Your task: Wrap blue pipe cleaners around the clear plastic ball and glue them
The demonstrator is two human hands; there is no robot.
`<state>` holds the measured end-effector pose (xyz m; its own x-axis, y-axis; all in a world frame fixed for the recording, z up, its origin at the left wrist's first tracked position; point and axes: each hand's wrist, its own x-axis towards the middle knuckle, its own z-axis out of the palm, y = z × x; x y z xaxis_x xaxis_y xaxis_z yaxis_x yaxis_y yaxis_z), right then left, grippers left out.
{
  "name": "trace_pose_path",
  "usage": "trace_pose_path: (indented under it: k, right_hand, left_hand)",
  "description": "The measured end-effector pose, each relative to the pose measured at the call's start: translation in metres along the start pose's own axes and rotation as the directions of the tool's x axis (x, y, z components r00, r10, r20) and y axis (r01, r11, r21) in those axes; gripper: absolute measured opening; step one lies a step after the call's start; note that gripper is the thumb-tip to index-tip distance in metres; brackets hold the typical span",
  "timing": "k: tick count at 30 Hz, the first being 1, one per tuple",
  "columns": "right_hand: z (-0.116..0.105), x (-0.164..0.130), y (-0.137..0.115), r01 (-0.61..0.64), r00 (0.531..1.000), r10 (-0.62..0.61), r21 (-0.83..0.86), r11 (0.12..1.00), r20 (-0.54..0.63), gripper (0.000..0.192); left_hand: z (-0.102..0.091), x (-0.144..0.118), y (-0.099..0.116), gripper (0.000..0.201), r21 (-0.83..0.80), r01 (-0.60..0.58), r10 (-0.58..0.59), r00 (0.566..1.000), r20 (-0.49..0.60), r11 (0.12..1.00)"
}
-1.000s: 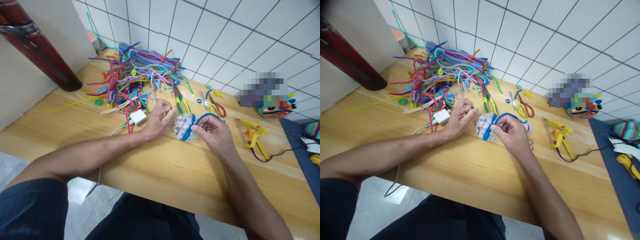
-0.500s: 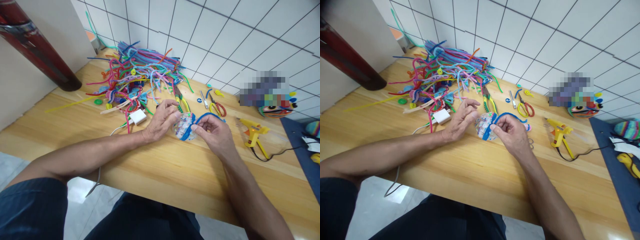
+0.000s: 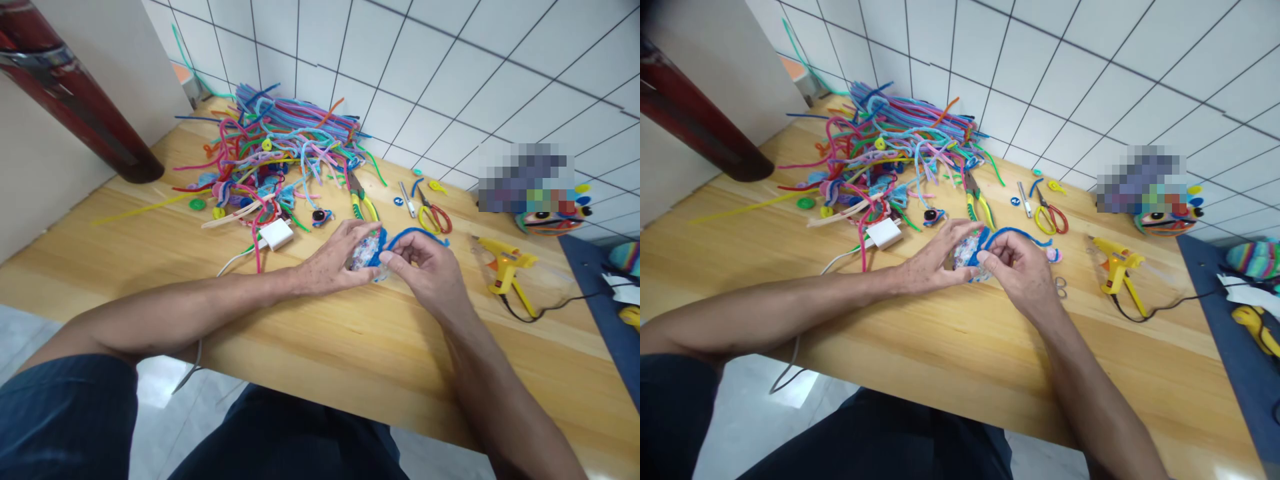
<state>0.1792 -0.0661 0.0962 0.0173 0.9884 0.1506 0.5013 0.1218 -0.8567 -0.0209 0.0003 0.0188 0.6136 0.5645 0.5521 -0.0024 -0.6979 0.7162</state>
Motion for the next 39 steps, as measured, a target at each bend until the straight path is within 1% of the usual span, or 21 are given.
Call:
trace_pose_path:
  k: [3, 7, 12, 18, 21, 25, 28, 33, 36, 39]
  right_hand:
    - [0.0003, 0.0001, 0.0000, -0.009, 1.000, 0.010, 0.047, 0.999, -0.003, 0.028]
    - [0.0001, 0.0007, 0.0029, -0.022, 0.999, 0.024, 0.066, 0.998, -0.023, 0.031]
    - [-0.0002, -0.0001, 0.0030, -0.020, 0.999, 0.022, 0.047, 0.999, -0.039, 0.031]
    - [0.0011, -0.0005, 0.0045, 0.021, 0.999, -0.020, 0.007, 1.000, -0.031, 0.031]
    - [0.0014, -0.0011, 0.0051, 0.033, 0.999, -0.034, -0.015, 0.999, -0.031, 0.030]
    - [0.0019, -0.0027, 0.0037, 0.043, 0.999, -0.045, -0.042, 0.998, -0.030, 0.028]
    - [0.0023, -0.0030, 0.0032, 0.033, 0.998, -0.034, -0.014, 0.999, -0.044, 0.027]
    - [0.0021, -0.0006, 0.0038, -0.005, 0.998, 0.009, 0.079, 0.997, -0.058, 0.033]
    - [0.0019, 0.0004, 0.0018, -0.044, 0.998, 0.051, 0.155, 0.987, -0.041, 0.030]
    - [0.0022, 0.0001, -0.0001, -0.075, 0.995, 0.086, 0.163, 0.984, -0.059, 0.028]
  left_hand:
    - [0.0001, 0.0001, 0.0002, 0.071, 0.007, -0.017, 0.017, 1.000, 0.008, 1.000]
    - [0.0005, -0.0005, 0.0020, 0.069, 0.022, -0.048, 0.048, 0.999, -0.013, 0.999]
    - [0.0006, -0.0003, 0.0026, 0.073, 0.064, -0.055, 0.057, 0.998, -0.031, 0.996]
    - [0.0003, -0.0013, 0.0018, 0.078, 0.067, -0.089, 0.089, 0.996, 0.000, 0.994]
    - [0.0003, -0.0012, 0.0031, 0.074, 0.058, -0.080, 0.080, 0.997, -0.004, 0.995]
    - [0.0002, 0.0002, 0.0036, 0.061, 0.027, -0.091, 0.092, 0.995, -0.025, 0.995]
    - [-0.0001, 0.0004, 0.0025, 0.058, 0.013, -0.111, 0.111, 0.993, -0.026, 0.994]
    - [-0.0004, -0.0006, 0.0022, 0.060, 0.030, -0.100, 0.101, 0.994, -0.044, 0.995]
    - [-0.0006, -0.0003, 0.0038, 0.063, 0.029, -0.092, 0.094, 0.995, -0.042, 0.995]
    - [-0.0003, 0.0001, 0.0058, 0.063, 0.023, -0.092, 0.093, 0.995, -0.037, 0.995]
